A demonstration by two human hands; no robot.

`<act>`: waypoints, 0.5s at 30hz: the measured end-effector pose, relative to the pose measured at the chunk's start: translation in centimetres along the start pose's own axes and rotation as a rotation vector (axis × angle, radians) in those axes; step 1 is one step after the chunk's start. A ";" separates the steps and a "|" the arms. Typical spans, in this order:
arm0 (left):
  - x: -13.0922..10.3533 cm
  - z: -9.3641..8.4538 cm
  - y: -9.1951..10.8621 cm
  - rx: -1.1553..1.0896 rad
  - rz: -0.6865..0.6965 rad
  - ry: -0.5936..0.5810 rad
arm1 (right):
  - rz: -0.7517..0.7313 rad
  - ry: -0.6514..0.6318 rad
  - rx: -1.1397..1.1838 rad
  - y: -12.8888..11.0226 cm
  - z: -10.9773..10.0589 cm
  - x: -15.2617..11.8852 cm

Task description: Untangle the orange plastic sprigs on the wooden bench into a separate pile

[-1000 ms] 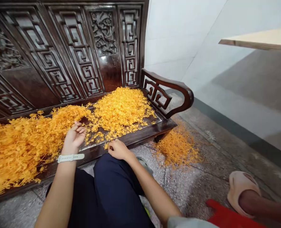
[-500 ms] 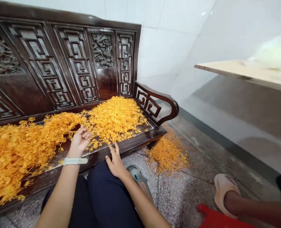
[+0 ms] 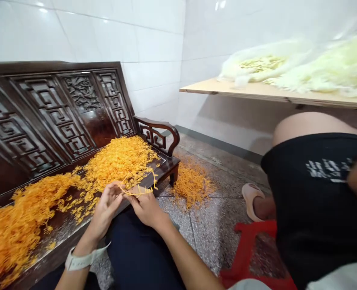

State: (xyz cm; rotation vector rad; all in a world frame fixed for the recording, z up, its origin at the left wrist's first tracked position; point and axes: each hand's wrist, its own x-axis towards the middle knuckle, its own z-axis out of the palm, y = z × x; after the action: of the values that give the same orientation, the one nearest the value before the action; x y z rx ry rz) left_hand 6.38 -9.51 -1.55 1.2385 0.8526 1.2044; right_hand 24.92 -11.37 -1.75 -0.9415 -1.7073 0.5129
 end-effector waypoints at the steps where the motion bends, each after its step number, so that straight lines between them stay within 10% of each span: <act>1: -0.7 0.0 0.3 0.066 0.000 -0.061 | -0.013 0.036 -0.005 -1.0 -2.0 0.2; 5: -1.5 -1.7 0.9 0.364 -0.054 -0.253 | -0.060 0.185 -0.107 -2.8 -10.4 0.1; 9: 2.3 -2.1 -2.2 0.708 -0.058 -0.111 | 0.231 0.457 -0.457 2.8 -16.1 -2.5; 12: 4.1 -0.1 -7.7 1.172 -0.159 -0.376 | 0.627 0.217 -0.548 9.2 -17.5 -7.4; 15: 3.1 2.1 -14.7 1.220 -0.318 -0.588 | 0.707 -0.001 -0.480 13.1 -18.4 -13.8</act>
State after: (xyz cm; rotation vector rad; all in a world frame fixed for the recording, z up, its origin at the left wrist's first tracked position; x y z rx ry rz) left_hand 12.04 -5.76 -15.12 2.1385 1.2916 -0.0965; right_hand 48.19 -16.60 -13.31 -1.9167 -1.4896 0.5580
